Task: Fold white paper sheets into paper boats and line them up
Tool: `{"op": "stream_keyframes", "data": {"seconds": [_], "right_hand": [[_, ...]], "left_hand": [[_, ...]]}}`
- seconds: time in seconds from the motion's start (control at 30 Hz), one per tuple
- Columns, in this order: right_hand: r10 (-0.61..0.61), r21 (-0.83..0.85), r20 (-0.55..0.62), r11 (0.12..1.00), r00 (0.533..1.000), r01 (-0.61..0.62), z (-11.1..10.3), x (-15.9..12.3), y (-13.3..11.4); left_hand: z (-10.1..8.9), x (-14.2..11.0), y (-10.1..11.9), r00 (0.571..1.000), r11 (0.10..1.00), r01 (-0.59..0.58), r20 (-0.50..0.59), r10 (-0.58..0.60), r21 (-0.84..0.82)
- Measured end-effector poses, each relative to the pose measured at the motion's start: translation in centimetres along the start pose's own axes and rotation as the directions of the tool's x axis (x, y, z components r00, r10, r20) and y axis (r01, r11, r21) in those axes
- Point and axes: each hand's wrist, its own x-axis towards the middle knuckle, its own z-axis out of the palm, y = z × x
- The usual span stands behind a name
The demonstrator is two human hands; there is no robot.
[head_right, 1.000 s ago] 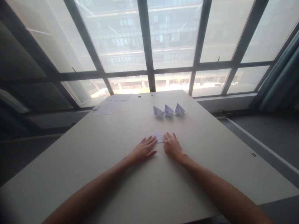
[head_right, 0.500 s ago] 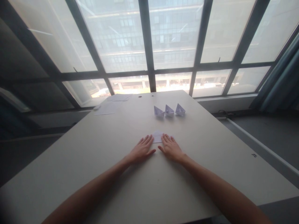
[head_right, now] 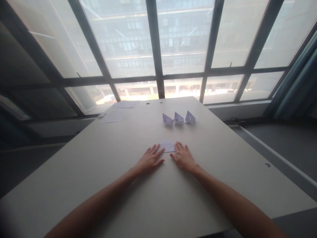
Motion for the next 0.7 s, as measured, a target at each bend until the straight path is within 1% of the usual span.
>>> {"op": "stream_keyframes", "data": {"seconds": [0.13, 0.23, 0.3, 0.37, 0.43, 0.5, 0.6, 0.7], "right_hand": [[0.005, 0.006, -0.011, 1.0, 1.0, -0.005, 0.1, 0.0, -0.1], [0.006, -0.016, -0.053, 1.0, 0.999, -0.007, 0.2, -0.1, -0.2], [-0.031, -0.036, -0.102, 0.999, 0.994, 0.027, 0.1, -0.1, -0.5], [-0.107, -0.047, -0.133, 0.994, 0.985, 0.102, -0.2, -0.2, -1.0], [-0.187, -0.029, -0.12, 0.982, 0.975, 0.185, -0.4, -0.2, -1.4], [-0.242, 0.012, -0.077, 0.97, 0.967, 0.243, -0.5, -0.2, -1.8], [-0.268, 0.062, -0.017, 0.961, 0.963, 0.268, -0.4, -0.2, -1.9], [-0.263, 0.069, -0.003, 0.963, 0.965, 0.262, -0.3, -0.2, -1.8]], "left_hand": [[0.0, 0.0, 0.0, 1.0, 1.0, 0.006, -0.009, -0.006, -0.002], [0.0, 0.0, 0.0, 1.0, 1.0, 0.005, -0.007, -0.005, -0.001], [0.0, 0.0, 0.0, 1.0, 1.0, 0.003, -0.009, -0.003, -0.001], [-0.1, 0.0, 0.1, 1.0, 1.0, 0.002, -0.013, -0.002, -0.001], [-0.1, 0.0, 0.1, 1.0, 1.0, 0.003, -0.016, -0.003, -0.002], [0.0, 0.0, 0.1, 1.0, 1.0, 0.001, -0.017, -0.001, -0.001], [0.1, 0.0, 0.0, 1.0, 1.0, -0.001, -0.019, 0.001, 0.001], [0.3, 0.0, -0.1, 1.0, 1.0, -0.002, -0.024, 0.002, 0.006]]}}
